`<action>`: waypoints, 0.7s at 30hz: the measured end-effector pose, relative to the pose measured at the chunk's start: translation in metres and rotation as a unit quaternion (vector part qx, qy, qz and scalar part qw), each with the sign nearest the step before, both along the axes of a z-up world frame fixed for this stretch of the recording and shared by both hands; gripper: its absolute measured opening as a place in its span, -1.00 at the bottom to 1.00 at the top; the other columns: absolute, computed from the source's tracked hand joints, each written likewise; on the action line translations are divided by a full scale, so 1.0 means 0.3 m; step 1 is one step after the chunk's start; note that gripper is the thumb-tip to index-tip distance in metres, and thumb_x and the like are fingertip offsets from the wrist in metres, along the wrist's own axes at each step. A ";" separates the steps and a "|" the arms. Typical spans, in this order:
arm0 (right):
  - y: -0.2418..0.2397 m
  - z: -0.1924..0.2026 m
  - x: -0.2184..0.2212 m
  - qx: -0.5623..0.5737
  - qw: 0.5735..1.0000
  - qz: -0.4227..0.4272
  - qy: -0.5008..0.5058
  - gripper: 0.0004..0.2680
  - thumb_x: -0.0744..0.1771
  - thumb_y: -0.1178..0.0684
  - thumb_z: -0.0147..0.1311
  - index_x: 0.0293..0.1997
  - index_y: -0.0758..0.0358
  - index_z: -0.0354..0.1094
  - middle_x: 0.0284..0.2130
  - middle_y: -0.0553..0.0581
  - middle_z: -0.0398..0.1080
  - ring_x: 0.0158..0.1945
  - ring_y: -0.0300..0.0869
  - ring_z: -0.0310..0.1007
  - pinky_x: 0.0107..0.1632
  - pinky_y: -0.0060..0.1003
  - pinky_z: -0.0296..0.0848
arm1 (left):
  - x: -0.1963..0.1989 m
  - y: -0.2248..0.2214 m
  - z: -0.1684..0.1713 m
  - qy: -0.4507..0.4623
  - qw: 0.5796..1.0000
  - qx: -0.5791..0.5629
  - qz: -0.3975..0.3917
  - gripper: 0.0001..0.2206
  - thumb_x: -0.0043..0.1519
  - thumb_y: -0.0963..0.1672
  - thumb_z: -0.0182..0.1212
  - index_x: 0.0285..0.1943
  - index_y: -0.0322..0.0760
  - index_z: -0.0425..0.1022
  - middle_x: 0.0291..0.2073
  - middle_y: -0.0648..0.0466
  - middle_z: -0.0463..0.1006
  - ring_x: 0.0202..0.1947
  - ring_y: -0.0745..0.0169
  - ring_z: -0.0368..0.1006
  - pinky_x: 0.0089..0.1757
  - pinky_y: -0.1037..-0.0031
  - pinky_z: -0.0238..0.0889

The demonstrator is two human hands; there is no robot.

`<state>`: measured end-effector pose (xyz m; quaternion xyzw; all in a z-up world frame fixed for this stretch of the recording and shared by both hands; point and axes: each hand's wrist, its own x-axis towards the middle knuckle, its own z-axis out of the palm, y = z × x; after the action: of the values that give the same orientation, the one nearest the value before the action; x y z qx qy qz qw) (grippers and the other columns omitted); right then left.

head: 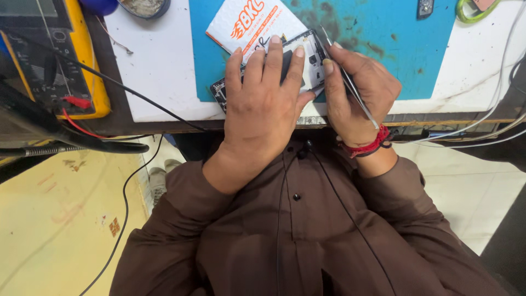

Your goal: The person uses a metal prying tool to separate the screen from the phone frame, then applies heat with a blue hot air gun to soften adhesive. They continue prying and wiping the frame edges with a cloth to remove residue.

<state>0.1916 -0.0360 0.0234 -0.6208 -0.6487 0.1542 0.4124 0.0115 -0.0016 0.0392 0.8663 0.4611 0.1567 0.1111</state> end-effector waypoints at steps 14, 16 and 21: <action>0.015 -0.010 0.037 -0.073 0.989 0.021 0.125 -0.88 0.47 0.22 0.22 0.13 0.40 0.50 -0.12 0.20 0.58 -0.18 -0.22 0.53 -0.08 -0.41 0.46 | 0.021 -0.007 -0.013 -0.013 1.000 -0.014 0.005 -0.40 0.24 0.05 0.42 0.38 -0.35 0.44 0.29 -0.28 0.37 0.23 -0.16 0.30 0.32 0.05 0.06; 0.017 -0.007 0.033 -0.062 0.991 0.024 0.112 -0.87 0.46 0.22 0.21 0.14 0.40 0.50 -0.12 0.21 0.58 -0.18 -0.20 0.53 -0.08 -0.40 0.45 | 0.022 -0.005 -0.012 -0.014 1.000 -0.017 0.007 -0.40 0.23 0.05 0.42 0.37 -0.35 0.45 0.29 -0.28 0.37 0.23 -0.16 0.31 0.31 0.06 0.07; 0.019 -0.005 0.021 -0.061 0.989 -0.003 0.137 -0.86 0.46 0.23 0.22 0.15 0.39 0.49 -0.12 0.23 0.58 -0.20 -0.11 0.56 -0.09 -0.37 0.49 | 0.020 -0.003 -0.013 -0.016 1.000 -0.015 0.002 -0.41 0.26 0.05 0.42 0.38 -0.36 0.45 0.29 -0.29 0.37 0.23 -0.17 0.31 0.29 0.08 0.11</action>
<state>0.1979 -0.0303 0.0219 -0.6198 -0.5732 0.2764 0.4592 0.0175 -0.0026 0.0354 0.8612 0.4630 0.1635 0.1314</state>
